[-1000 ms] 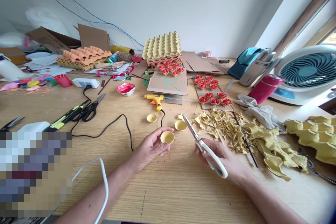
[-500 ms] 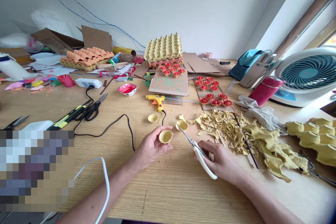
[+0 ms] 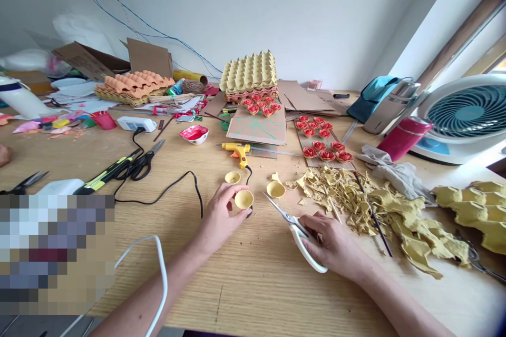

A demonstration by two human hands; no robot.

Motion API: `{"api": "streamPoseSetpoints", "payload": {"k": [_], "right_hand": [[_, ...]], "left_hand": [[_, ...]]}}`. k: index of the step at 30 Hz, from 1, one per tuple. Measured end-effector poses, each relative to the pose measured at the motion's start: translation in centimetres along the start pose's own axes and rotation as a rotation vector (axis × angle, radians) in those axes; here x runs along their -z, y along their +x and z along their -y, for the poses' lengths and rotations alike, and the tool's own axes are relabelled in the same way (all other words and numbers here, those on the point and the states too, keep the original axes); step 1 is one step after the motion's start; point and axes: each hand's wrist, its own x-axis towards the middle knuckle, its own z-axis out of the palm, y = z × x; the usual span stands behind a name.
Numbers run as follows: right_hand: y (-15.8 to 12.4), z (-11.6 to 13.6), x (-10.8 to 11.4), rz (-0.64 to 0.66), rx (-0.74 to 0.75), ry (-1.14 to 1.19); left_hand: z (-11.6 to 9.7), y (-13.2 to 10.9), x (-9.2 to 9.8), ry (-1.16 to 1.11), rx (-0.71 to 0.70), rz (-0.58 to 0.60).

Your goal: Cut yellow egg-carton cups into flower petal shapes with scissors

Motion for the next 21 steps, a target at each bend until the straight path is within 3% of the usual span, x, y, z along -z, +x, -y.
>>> {"api": "streamPoseSetpoints", "payload": {"k": [3, 8, 21], "right_hand": [[-0.1, 0.1, 0.1, 0.019, 0.002, -0.003], [-0.1, 0.2, 0.1, 0.005, 0.009, -0.008], [0.0, 0.0, -0.1, -0.021, 0.082, -0.039]], "left_hand": [[0.7, 0.3, 0.7, 0.113, -0.001, -0.053], [2.0, 0.3, 0.9, 0.181, 0.017, -0.024], [3.0, 0.2, 0.9, 0.158, 0.078, -0.018]]}}
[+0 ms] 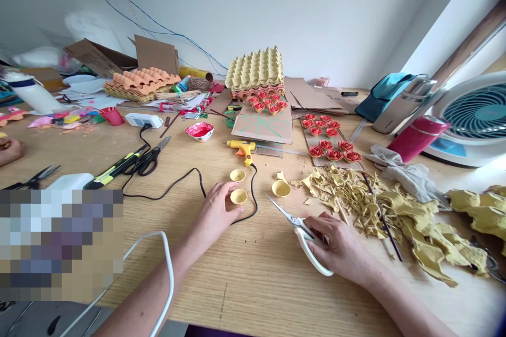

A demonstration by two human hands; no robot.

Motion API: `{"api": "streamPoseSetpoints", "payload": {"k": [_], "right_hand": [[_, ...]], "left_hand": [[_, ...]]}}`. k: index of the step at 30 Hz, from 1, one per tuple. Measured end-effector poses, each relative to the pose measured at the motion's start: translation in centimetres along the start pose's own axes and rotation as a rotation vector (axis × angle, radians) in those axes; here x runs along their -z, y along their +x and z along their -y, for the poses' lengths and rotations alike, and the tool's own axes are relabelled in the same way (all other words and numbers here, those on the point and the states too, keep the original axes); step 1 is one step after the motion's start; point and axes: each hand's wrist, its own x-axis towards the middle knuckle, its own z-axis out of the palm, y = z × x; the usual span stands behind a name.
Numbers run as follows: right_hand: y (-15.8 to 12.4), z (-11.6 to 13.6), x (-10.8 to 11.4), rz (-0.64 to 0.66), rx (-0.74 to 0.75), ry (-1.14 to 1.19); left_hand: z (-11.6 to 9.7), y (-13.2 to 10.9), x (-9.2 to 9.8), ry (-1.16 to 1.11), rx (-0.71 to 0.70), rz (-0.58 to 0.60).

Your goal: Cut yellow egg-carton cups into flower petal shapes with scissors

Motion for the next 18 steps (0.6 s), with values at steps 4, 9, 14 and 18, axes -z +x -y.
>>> {"api": "streamPoseSetpoints", "payload": {"k": [4, 9, 14, 18], "right_hand": [[0.05, 0.02, -0.04, 0.000, 0.015, -0.014], [0.05, 0.18, 0.10, -0.005, 0.018, -0.013], [0.07, 0.26, 0.07, -0.004, 0.004, -0.019], [0.01, 0.34, 0.07, 0.003, 0.003, -0.023]], "left_hand": [[-0.03, 0.00, -0.06, -0.005, 0.007, -0.011], [-0.46, 0.16, 0.19, 0.014, -0.003, -0.010], [0.08, 0.28, 0.16, 0.009, -0.022, -0.034], [0.41, 0.47, -0.14, 0.016, -0.002, -0.057]]}}
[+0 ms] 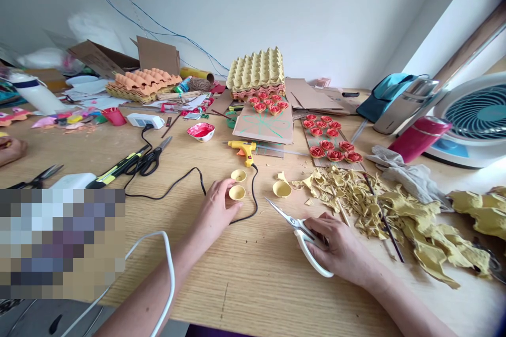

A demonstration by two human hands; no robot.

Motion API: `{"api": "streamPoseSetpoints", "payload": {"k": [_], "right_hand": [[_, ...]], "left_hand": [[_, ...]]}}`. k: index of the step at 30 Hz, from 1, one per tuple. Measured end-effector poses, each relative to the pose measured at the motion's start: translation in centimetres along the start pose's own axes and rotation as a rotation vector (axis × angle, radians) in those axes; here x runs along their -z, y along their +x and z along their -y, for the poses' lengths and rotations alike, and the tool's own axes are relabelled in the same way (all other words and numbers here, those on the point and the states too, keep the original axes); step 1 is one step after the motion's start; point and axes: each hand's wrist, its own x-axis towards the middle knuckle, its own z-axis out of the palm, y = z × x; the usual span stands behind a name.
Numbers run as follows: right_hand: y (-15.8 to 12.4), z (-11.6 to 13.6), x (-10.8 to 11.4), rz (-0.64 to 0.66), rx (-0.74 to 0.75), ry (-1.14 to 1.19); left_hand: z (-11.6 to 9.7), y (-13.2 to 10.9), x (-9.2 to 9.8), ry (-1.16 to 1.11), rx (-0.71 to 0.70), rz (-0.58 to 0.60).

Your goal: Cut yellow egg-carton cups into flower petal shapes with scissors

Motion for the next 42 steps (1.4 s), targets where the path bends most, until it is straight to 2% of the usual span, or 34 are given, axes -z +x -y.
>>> {"api": "streamPoseSetpoints", "payload": {"k": [4, 13, 21, 24, 26, 27, 29, 31, 33, 35, 37, 42], "right_hand": [[0.0, 0.1, 0.1, 0.011, -0.002, -0.008], [0.0, 0.1, 0.1, 0.035, -0.015, -0.016], [0.1, 0.0, 0.0, 0.029, 0.016, -0.056], [0.1, 0.1, 0.0, 0.010, 0.024, -0.071], [0.0, 0.3, 0.1, 0.001, 0.023, -0.048], [0.0, 0.4, 0.2, 0.002, 0.018, -0.011], [0.0, 0.8, 0.4, 0.022, -0.009, 0.129], [0.0, 1.2, 0.4, 0.090, -0.068, 0.369], [0.0, 1.3, 0.2, 0.208, -0.146, 0.673], [-0.1, 1.1, -0.2, 0.338, -0.197, 0.947], [-0.2, 0.7, -0.7, 0.423, -0.202, 1.103], [-0.3, 0.2, -1.3, 0.437, -0.174, 1.174]], "left_hand": [[-0.1, 0.4, -0.2, 0.028, 0.002, -0.033], [-0.1, 0.3, 0.2, -0.030, 0.007, 0.016], [0.0, 0.4, 0.2, 0.015, 0.009, -0.029], [-0.7, 0.2, 0.9, 0.008, -0.010, -0.085], [-1.5, 0.0, 1.3, -0.088, -0.022, -0.105], [-2.0, -0.2, 1.5, -0.206, -0.008, -0.054], [-3.0, -0.6, 1.5, -0.516, 0.040, 0.191], [-3.9, -1.1, 1.2, -0.790, 0.088, 0.460], [-4.6, -1.6, 0.7, -0.996, 0.122, 0.613], [-5.1, -2.0, 0.1, -1.148, 0.147, 0.685], [-5.3, -2.2, -0.4, -1.208, 0.160, 0.705], [-5.3, -2.3, -1.4, -1.166, 0.228, 0.616]]}}
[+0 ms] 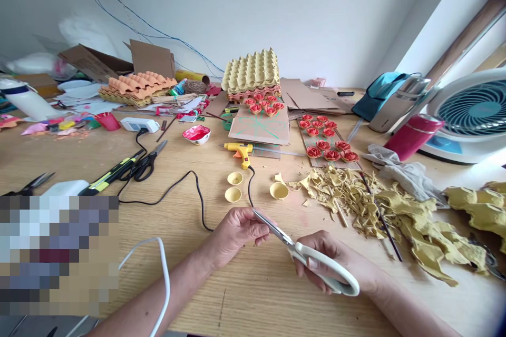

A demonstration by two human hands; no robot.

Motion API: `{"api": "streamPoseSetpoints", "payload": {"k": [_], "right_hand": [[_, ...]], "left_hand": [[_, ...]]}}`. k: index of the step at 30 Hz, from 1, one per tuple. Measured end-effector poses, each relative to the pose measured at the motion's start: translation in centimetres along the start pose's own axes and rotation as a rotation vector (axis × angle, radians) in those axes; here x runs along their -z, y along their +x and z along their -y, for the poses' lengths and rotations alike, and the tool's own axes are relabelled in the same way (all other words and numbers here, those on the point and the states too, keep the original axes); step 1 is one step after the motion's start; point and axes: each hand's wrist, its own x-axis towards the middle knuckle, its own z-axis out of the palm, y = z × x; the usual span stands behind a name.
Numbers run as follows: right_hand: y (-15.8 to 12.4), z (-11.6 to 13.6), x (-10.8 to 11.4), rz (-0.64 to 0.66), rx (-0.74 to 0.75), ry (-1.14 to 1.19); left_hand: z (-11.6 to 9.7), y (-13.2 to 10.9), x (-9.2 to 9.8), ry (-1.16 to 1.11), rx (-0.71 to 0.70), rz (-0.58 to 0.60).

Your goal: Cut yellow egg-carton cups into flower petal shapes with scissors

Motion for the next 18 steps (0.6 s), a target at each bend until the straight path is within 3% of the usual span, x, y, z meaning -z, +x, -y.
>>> {"api": "streamPoseSetpoints", "payload": {"k": [3, 6, 8, 10, 12, 14, 18], "right_hand": [[0.0, 0.4, -0.2, -0.015, 0.006, 0.027], [0.0, 1.1, -0.2, -0.086, 0.045, 0.043], [-0.1, 1.6, -0.1, -0.140, 0.068, 0.028], [-0.3, 2.3, 0.0, -0.168, 0.071, -0.003], [-0.5, 3.0, 0.0, -0.179, 0.057, -0.036], [-0.7, 3.5, 0.0, -0.178, 0.040, -0.062], [-0.7, 3.6, -0.1, -0.167, 0.041, -0.086]], "left_hand": [[0.6, 0.1, -0.2, 0.178, -0.021, -0.030], [0.8, -0.1, -0.4, 0.596, -0.221, -0.005], [0.4, -0.4, -0.1, 0.855, -0.367, -0.054], [-0.4, -0.5, 0.8, 1.035, -0.437, -0.231], [-1.2, -0.6, 2.3, 1.204, -0.456, -0.492], [-1.6, -0.3, 3.9, 1.361, -0.421, -0.695], [-1.0, 0.5, 5.6, 1.478, -0.310, -0.717]]}}
